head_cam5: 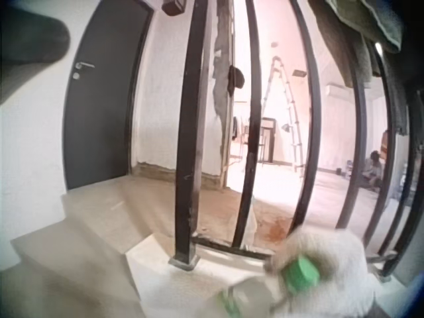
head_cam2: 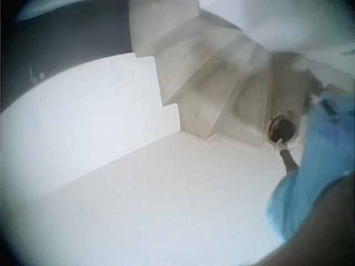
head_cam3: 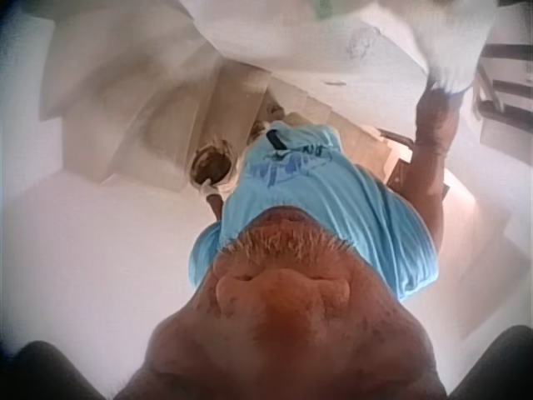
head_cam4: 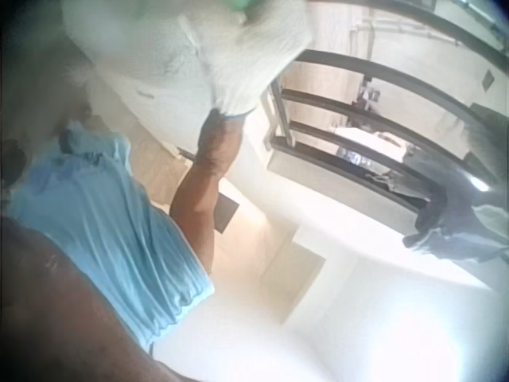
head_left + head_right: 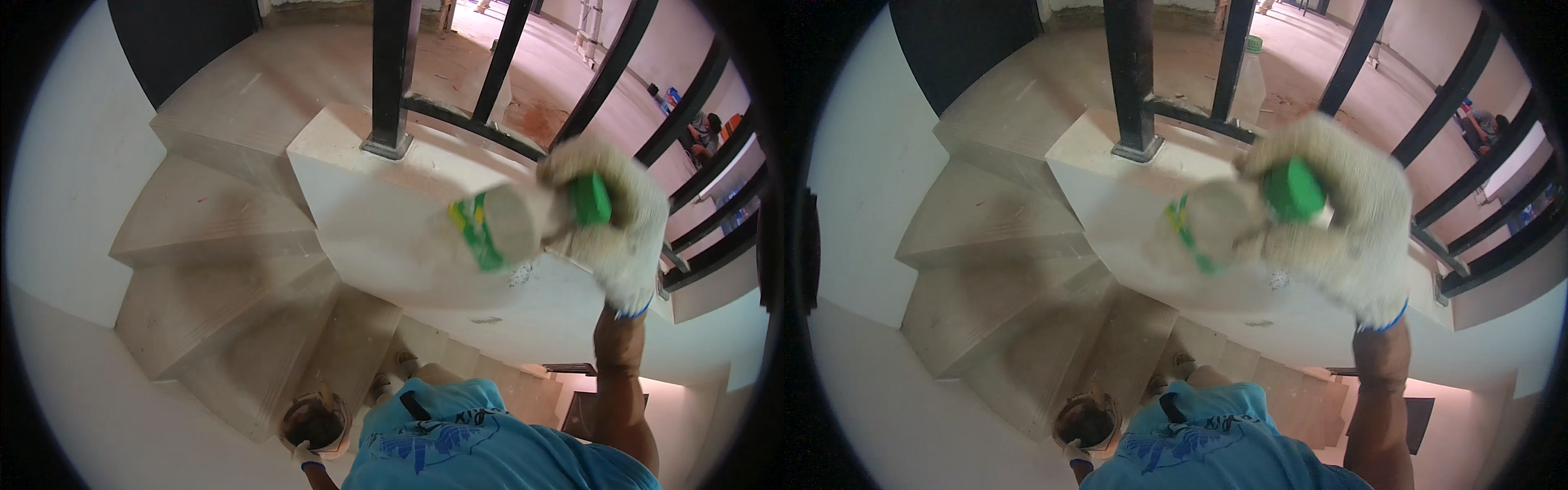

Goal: The person pours water from a plastic bottle onto a damaged section of a white wall under a staircase. They then use a trowel to scoop cement from a bucket and apply it to the wetted area, smoothing the surface to repair the damage.

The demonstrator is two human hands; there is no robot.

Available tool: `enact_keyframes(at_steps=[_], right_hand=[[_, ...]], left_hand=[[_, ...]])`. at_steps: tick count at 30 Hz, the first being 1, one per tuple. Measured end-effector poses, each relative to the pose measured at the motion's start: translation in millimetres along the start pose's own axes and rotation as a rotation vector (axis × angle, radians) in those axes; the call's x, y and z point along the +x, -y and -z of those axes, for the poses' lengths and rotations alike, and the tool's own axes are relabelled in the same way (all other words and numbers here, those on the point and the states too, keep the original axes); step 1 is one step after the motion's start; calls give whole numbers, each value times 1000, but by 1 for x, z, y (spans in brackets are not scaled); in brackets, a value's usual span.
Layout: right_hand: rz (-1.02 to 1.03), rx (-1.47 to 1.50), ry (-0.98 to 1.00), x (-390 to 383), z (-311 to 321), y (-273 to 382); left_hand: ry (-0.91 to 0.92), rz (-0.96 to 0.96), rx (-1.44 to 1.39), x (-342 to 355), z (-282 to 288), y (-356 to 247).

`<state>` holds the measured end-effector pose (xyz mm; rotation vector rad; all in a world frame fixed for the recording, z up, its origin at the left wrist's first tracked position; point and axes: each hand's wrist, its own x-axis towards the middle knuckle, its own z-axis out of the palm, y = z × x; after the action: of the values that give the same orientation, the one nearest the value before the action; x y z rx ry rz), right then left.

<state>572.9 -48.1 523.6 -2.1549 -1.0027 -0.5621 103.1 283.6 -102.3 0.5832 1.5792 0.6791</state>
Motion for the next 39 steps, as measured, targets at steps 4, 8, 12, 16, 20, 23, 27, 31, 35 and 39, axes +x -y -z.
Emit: enact_keyframes(at_steps=[4,8,12,16,20,23,27,31,35,39], right_hand=[[-18,-153,-74,35,4,4],[8,-252,-17,58,-10,-10],[24,-310,16,74,-21,-21],[-29,-299,56,87,-24,-30],[-106,-114,-5,87,-33,-39],[-136,-18,-89,82,-45,-48],[-151,140,-179,71,-61,-50],[-168,148,-260,60,-79,-53],[-224,152,-350,54,-96,-49],[-160,99,-398,50,-107,-56]], left_hand=[[-20,1,129,30,1,-1],[3,17,44,40,9,-6],[6,55,-3,44,13,-12],[-2,-14,-50,35,21,-16],[-11,-11,-43,36,15,-22],[1,-6,-38,37,6,-28],[49,-4,-18,40,-9,-34],[68,-9,-5,38,-15,-39],[95,2,32,34,-37,-39],[130,6,77,31,-63,-38]])
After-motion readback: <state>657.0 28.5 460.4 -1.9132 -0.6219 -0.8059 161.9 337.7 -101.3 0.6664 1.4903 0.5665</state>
